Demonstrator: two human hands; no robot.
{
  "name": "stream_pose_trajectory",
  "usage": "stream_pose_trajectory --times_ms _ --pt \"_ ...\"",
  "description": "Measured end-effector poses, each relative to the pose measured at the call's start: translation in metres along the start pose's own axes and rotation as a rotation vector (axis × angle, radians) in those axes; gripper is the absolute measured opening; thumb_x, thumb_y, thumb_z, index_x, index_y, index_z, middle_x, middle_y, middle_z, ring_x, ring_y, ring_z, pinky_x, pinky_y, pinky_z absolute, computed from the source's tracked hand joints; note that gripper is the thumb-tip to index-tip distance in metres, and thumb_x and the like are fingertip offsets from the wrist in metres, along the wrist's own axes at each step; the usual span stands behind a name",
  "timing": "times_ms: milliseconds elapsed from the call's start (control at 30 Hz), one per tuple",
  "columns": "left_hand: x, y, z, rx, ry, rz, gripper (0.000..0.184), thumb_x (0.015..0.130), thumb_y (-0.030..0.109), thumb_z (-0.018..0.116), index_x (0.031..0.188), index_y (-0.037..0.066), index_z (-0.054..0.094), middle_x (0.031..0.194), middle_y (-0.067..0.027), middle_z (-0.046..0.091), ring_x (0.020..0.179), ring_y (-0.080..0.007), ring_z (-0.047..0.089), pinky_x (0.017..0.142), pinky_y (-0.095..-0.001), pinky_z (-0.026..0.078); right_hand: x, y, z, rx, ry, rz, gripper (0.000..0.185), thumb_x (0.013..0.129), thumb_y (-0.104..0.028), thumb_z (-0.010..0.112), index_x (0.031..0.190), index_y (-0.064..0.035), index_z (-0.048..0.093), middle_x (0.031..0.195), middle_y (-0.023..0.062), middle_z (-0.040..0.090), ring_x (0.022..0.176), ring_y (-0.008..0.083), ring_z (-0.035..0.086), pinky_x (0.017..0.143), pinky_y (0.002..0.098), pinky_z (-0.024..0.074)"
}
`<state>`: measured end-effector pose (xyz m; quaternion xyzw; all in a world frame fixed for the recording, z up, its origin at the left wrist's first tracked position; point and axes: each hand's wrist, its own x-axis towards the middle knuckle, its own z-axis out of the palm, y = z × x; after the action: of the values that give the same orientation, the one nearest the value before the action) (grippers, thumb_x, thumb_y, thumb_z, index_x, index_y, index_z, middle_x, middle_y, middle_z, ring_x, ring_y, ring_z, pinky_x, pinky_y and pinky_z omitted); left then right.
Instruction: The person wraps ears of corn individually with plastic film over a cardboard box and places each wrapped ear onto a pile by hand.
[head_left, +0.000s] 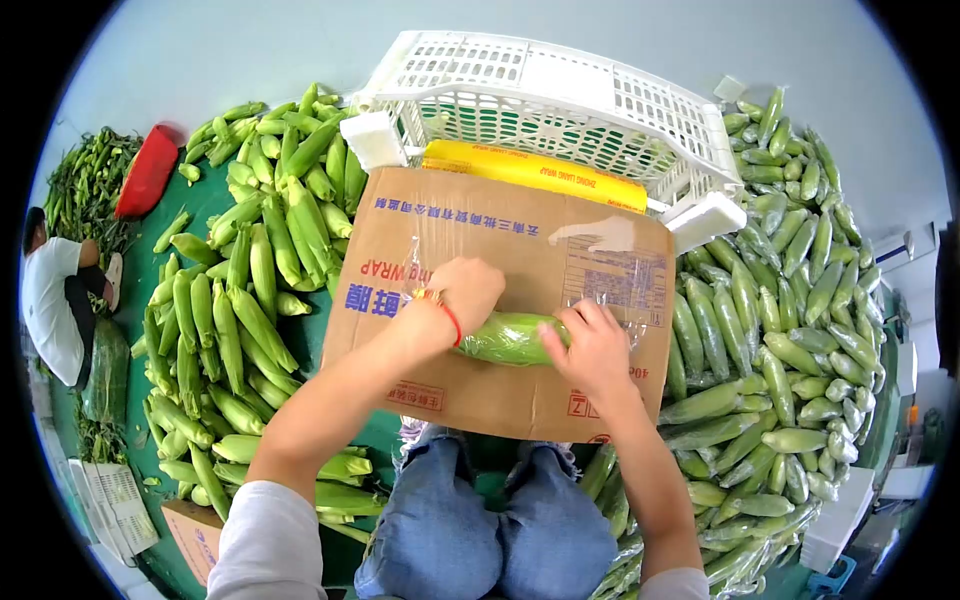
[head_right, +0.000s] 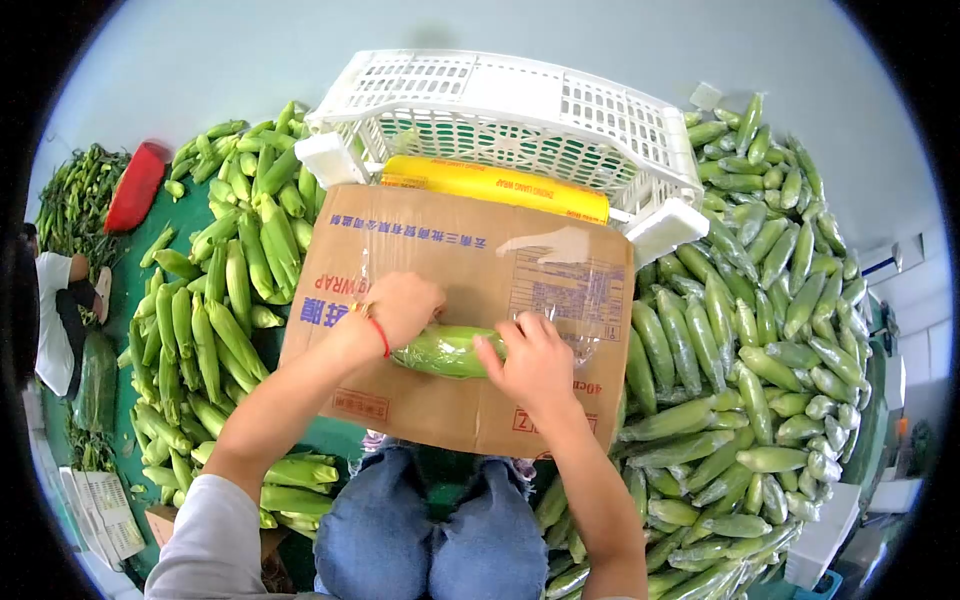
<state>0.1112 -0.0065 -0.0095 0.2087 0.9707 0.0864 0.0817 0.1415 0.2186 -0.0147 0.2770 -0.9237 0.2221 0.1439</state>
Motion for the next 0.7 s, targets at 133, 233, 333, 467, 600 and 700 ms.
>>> stream_pose_trajectory --times_ms 133,233,333,467,600,700 --pt "-0.094 0.054 -0.019 -0.2 -0.008 -0.012 0.043 0.087 0.034 0.059 0.115 0.001 0.057 0.104 -0.0256 0.062 0.102 -0.0383 0.062 0.089 -0.0488 0.048 -0.003 -0.032 -0.032 -0.094 -0.567 0.292 0.042 0.093 -0.044 0.053 0.092 -0.0036 0.064 0.091 0.0135 0.06 0.079 0.034 0.066 0.06 0.0443 0.0535" --pt "-0.116 0.058 -0.009 -0.204 0.162 0.057 0.072 0.086 0.044 0.06 0.136 -0.005 0.041 0.136 -0.0322 0.043 0.128 -0.0453 0.042 0.107 -0.0525 0.033 -0.011 -0.041 -0.029 0.001 -0.546 0.305 0.047 0.095 -0.048 0.049 0.096 -0.003 0.061 0.102 0.0154 0.061 0.08 0.0353 0.067 0.061 0.0451 0.0541" --pt "-0.079 0.041 -0.002 -0.14 0.19 -0.027 0.079 0.087 0.047 0.058 0.142 -0.005 0.035 0.148 -0.0284 0.032 0.139 -0.0422 0.03 0.113 -0.055 0.022 0.005 -0.035 -0.037 0.103 -0.224 0.208 0.044 0.089 -0.045 0.06 0.108 -0.0054 0.059 0.119 0.0127 0.058 0.093 0.0329 0.065 0.077 0.0439 0.0546" --pt "0.034 -0.026 0.0 -0.002 0.433 -0.051 0.068 0.09 0.036 0.057 0.142 -0.002 0.037 0.149 -0.0233 0.035 0.139 -0.0378 0.032 0.114 -0.0473 0.027 0.03 -0.017 -0.016 -0.048 -0.169 -0.275 0.061 0.076 -0.041 0.073 0.124 -0.0072 0.056 0.122 0.0116 0.056 0.118 0.0329 0.051 0.103 0.049 0.0386" --pt "0.1 -0.052 -0.024 0.066 -0.061 0.096 0.069 0.086 0.028 0.063 0.141 -0.004 0.036 0.148 -0.0228 0.037 0.136 -0.0323 0.039 0.112 -0.0378 0.034 0.089 0.02 0.009 -0.168 -0.198 -0.356 0.07 0.067 -0.044 0.078 0.121 -0.0077 0.052 0.115 0.0119 0.06 0.106 0.0311 0.058 0.089 0.0455 0.0483" --pt "0.104 -0.044 -0.047 0.02 -0.272 -0.006 0.073 0.083 0.027 0.068 0.141 -0.005 0.036 0.147 -0.0219 0.037 0.133 -0.0324 0.043 0.111 -0.0372 0.036 0.11 0.026 0.014 -0.102 -0.406 -0.282 0.061 0.065 -0.042 0.08 0.108 -0.0081 0.054 0.101 0.012 0.063 0.089 0.0312 0.064 0.072 0.0426 0.053"
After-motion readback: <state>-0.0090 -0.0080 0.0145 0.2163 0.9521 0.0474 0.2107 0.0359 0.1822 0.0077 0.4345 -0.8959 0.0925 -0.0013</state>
